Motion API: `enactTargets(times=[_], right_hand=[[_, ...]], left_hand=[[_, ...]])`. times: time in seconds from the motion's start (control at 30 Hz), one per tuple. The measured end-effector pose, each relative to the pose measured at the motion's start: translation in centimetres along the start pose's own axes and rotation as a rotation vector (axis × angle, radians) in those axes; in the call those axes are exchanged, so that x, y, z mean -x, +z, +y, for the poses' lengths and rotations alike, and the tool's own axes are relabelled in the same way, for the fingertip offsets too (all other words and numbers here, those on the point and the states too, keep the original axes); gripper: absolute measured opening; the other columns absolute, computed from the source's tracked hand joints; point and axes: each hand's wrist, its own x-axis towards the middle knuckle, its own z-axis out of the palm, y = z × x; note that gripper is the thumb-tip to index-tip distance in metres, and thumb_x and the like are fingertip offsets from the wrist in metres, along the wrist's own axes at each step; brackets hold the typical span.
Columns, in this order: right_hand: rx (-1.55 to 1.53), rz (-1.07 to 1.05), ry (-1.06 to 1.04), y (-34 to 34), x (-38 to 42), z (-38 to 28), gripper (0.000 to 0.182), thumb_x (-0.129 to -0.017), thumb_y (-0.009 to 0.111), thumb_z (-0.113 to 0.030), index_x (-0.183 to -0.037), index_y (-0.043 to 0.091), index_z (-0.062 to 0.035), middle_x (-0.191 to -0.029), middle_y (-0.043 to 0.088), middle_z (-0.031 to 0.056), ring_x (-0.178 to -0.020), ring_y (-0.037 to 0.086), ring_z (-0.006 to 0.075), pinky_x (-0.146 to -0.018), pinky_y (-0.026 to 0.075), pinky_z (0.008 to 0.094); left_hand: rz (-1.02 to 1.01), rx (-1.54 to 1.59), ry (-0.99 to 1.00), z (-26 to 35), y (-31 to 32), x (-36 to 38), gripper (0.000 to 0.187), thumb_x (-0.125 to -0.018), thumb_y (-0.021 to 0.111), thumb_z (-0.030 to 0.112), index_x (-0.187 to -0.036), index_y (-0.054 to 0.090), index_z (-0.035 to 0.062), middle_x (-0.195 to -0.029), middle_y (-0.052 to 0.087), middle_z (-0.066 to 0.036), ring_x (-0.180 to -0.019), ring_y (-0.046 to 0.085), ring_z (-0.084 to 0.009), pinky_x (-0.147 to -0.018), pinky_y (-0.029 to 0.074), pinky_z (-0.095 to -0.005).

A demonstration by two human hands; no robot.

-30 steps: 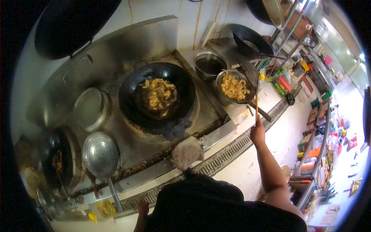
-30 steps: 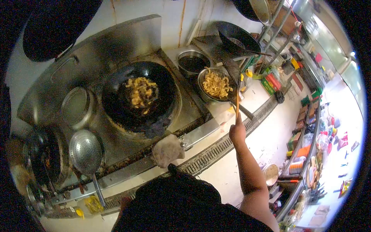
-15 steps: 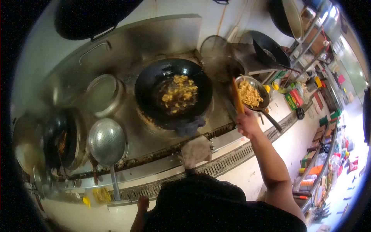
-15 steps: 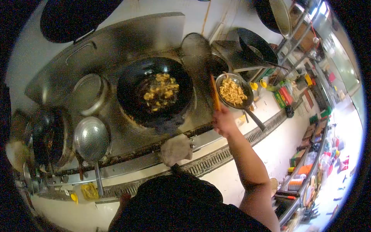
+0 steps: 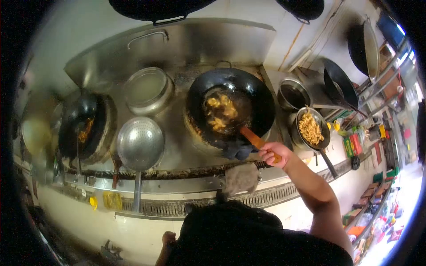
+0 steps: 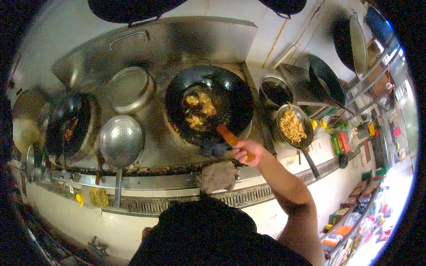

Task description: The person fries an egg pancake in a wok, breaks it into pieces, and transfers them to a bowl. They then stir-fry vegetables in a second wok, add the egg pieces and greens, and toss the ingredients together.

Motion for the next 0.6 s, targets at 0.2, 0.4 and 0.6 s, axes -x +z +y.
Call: enactTargets(times=[0.2, 0.4, 0.6], right_hand=[[-0.316, -0.293, 0.001, 0.4, 0.1, 1.4, 0.007, -0.085, 0.041, -0.010, -0.083, 0.037, -0.0046, -0.066, 0.041, 0.0010, -0.043, 0.038, 0.0055, -0.033, 0.033, 0.0184], [-0.230, -0.336, -0.122, 0.3, 1.0, 2.7, 0.010, -0.085, 0.042, -0.012, -0.082, 0.038, -0.0037, -0.065, 0.041, 0.0002, -0.043, 0.039, 0.0061, -0.034, 0.034, 0.0189], [-0.329, -0.341, -0.160, -2.2, 1.9, 2.0, 0.008, -0.083, 0.047, -0.012, -0.084, 0.041, -0.0058, -0.061, 0.041, 0.0000, -0.043, 0.037, 0.0063, -0.034, 0.032, 0.0186]], left_hand=[[-0.004, -0.260, 0.185, -0.7, -1.0, 0.8, 0.012, -0.062, 0.061, 0.020, -0.062, 0.058, 0.0087, -0.067, 0.058, -0.012, -0.075, 0.058, -0.0311, -0.064, 0.047, -0.0425], [0.220, 0.257, 0.097, -4.2, 0.3, -4.9, 0.015, -0.071, 0.059, 0.020, -0.068, 0.060, 0.0058, -0.076, 0.059, -0.015, -0.079, 0.056, -0.0316, -0.067, 0.045, -0.0436], [0.237, -0.468, 0.439, 2.8, -5.0, -5.1, 0.010, -0.061, 0.064, 0.015, -0.066, 0.059, 0.0081, -0.072, 0.058, -0.012, -0.081, 0.055, -0.0291, -0.069, 0.045, -0.0397]])
